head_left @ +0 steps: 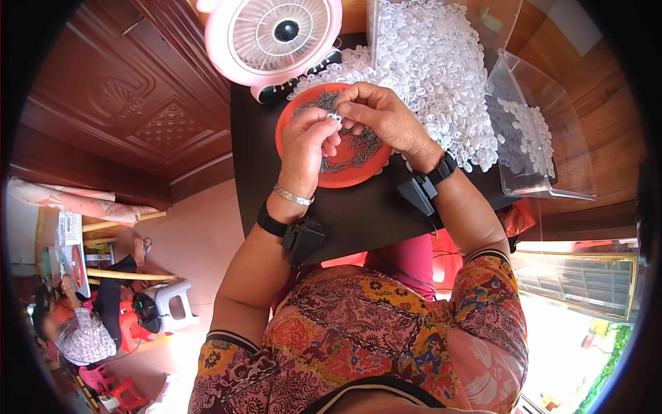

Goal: Inserting small metal rings into white plastic components as part of a manual assembly task.

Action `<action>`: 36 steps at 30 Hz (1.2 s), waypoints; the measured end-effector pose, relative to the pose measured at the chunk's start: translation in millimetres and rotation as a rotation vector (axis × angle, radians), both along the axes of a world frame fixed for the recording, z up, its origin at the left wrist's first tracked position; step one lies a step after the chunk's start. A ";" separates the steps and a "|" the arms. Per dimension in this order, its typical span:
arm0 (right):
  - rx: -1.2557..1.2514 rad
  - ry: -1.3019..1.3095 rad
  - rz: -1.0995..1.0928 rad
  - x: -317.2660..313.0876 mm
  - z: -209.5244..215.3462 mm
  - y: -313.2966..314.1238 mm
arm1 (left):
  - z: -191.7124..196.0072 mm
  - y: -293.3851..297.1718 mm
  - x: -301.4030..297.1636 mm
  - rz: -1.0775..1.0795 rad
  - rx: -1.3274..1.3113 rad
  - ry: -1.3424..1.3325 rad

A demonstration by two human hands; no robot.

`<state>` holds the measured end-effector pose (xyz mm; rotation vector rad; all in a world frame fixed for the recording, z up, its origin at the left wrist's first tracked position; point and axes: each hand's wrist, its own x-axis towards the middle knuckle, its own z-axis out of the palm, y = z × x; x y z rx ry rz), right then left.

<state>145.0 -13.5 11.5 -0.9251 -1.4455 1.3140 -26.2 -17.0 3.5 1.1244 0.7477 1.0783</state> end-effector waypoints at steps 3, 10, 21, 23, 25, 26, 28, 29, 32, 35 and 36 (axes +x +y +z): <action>-0.024 0.028 0.049 -0.2 2.7 -2.1 | 0.0 -2.0 0.5 -0.008 0.025 -0.026; -0.034 -0.075 0.049 3.7 6.8 -2.8 | 1.0 -4.0 2.1 0.003 0.059 0.044; 0.136 -0.134 0.025 5.2 12.5 -7.2 | -0.8 -2.1 0.9 -0.007 0.106 0.080; 0.156 -0.169 0.021 5.6 11.2 -7.0 | -0.5 -2.6 1.5 -0.004 0.103 0.092; 0.181 -0.179 0.013 6.0 10.8 -6.5 | -0.3 -2.8 1.3 0.002 0.101 0.105; 0.181 -0.178 0.013 6.3 11.7 -7.0 | -0.2 -2.8 0.9 0.002 0.098 0.108; 0.163 -0.185 -0.005 7.7 14.8 -8.6 | 0.3 -2.9 1.1 0.001 0.095 0.110; 0.162 -0.185 -0.006 8.5 14.3 -8.4 | 0.6 -3.0 1.3 0.004 0.098 0.110; 0.186 -0.214 0.005 9.4 13.5 -8.2 | 0.3 -3.0 1.2 -0.006 0.100 0.120; 0.162 -0.230 0.047 8.2 16.7 -10.4 | 0.3 -2.8 1.5 -0.015 0.107 0.138; 0.158 -0.238 0.044 8.3 16.7 -10.4 | 0.6 -2.9 1.5 -0.011 0.115 0.147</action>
